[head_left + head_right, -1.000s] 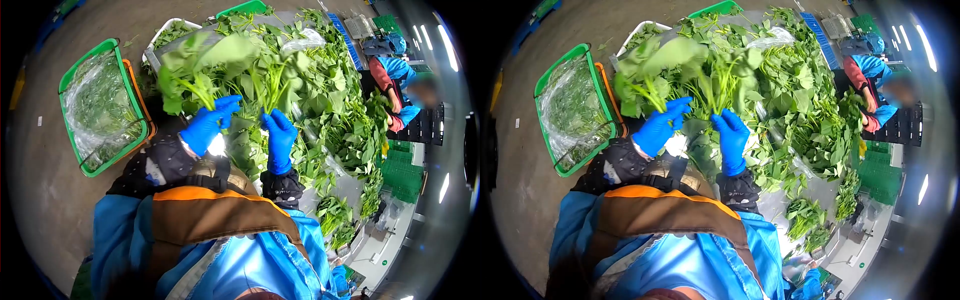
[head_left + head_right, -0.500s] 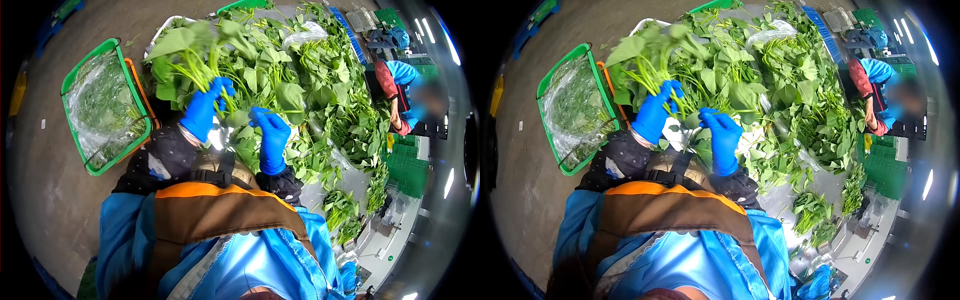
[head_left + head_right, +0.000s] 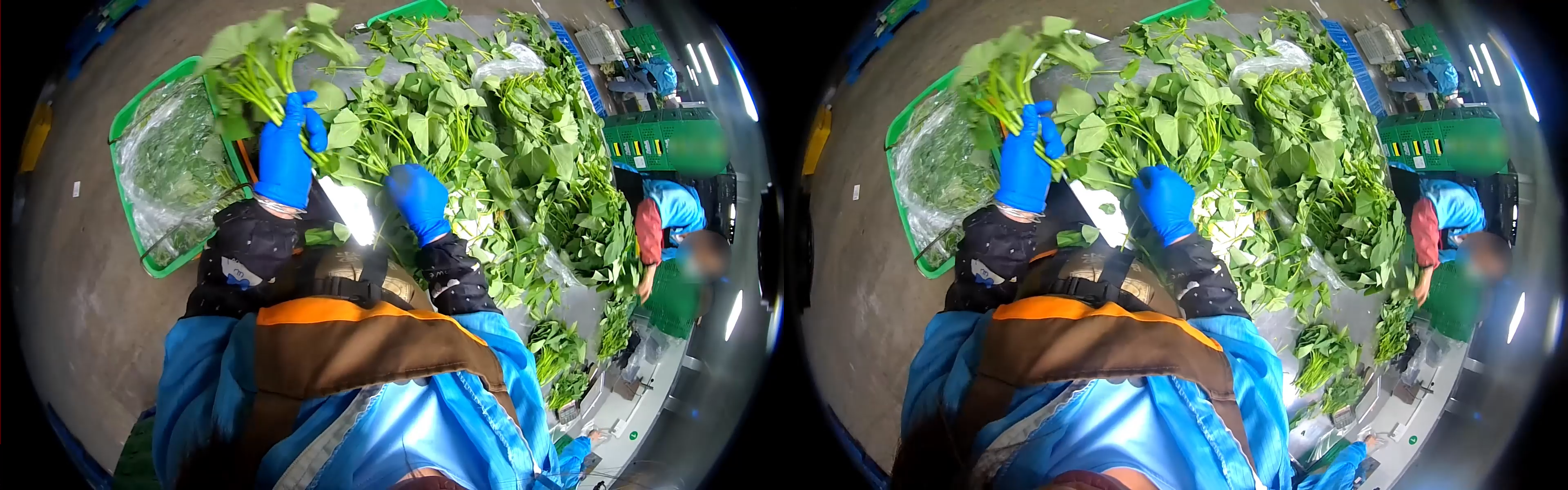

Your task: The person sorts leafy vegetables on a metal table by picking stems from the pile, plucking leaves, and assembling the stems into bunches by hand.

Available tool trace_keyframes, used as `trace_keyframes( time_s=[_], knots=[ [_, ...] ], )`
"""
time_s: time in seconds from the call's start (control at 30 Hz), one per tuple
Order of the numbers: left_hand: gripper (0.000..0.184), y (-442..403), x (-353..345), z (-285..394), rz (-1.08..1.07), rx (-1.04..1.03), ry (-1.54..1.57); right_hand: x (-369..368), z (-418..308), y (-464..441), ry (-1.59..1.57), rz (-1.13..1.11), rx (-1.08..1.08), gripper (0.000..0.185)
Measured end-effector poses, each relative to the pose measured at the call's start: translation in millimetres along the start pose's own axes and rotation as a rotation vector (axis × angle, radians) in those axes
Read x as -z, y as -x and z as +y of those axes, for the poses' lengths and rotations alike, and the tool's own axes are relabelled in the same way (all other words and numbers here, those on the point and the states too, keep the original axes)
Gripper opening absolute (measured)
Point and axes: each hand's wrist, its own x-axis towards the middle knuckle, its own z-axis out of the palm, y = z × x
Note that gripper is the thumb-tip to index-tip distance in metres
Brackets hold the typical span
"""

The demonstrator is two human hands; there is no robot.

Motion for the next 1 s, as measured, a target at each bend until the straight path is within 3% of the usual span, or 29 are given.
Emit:
trace_keyframes(
  time_s=[0.1, 0.13, 0.2, 0.27, 0.33, 0.4, 0.47, 0.57, 0.67, 0.77, 0.87, 1.0],
  knots=[
    [0.035, 0, 4, 23, 0.076, -0.102, -0.113, 17, 11, -2, -0.240, 0.125, -0.196, 0.017],
    [0.036, -1, 9, 23, 0.032, -0.055, -0.071, 19, 28, -8, -0.678, 0.115, -0.241, 0.016],
    [0.038, -2, 17, 15, -0.063, 0.036, 0.017, 43, 19, -9, -1.028, 0.055, -0.397, 0.016],
    [0.037, 0, 15, 3, -0.034, 0.125, 0.107, 19, 27, -5, -0.722, 0.242, -0.185, 0.015],
    [0.036, 1, 15, -6, -0.033, 0.178, 0.200, 26, -1, 1, -0.402, 0.214, 0.002, 0.016],
    [0.035, 3, 16, -6, -0.047, 0.154, 0.153, 20, -19, 0, -0.020, 0.144, 0.126, 0.025],
    [0.035, 2, 13, 0, -0.049, 0.112, 0.076, -1, -13, -4, 0.324, -0.081, 0.171, 0.022],
    [0.033, 0, 17, 10, -0.010, 0.018, 0.044, 4, 2, -10, -0.009, 0.065, 0.040, 0.018],
    [0.030, 2, 26, 10, 0.024, -0.002, 0.041, 61, 16, -26, -0.954, -0.161, -0.358, 0.017],
    [0.025, 12, 15, -11, 0.039, 0.120, 0.052, 45, 34, -14, -1.429, -0.264, -0.450, 0.020],
    [0.022, 27, -10, -19, 0.011, 0.262, 0.028, 36, 26, 1, -1.556, -0.182, -0.358, 0.018],
    [0.026, 37, -26, -32, -0.123, 0.259, -0.067, 36, 8, 9, -1.436, -0.134, -0.313, 0.021]
  ],
)
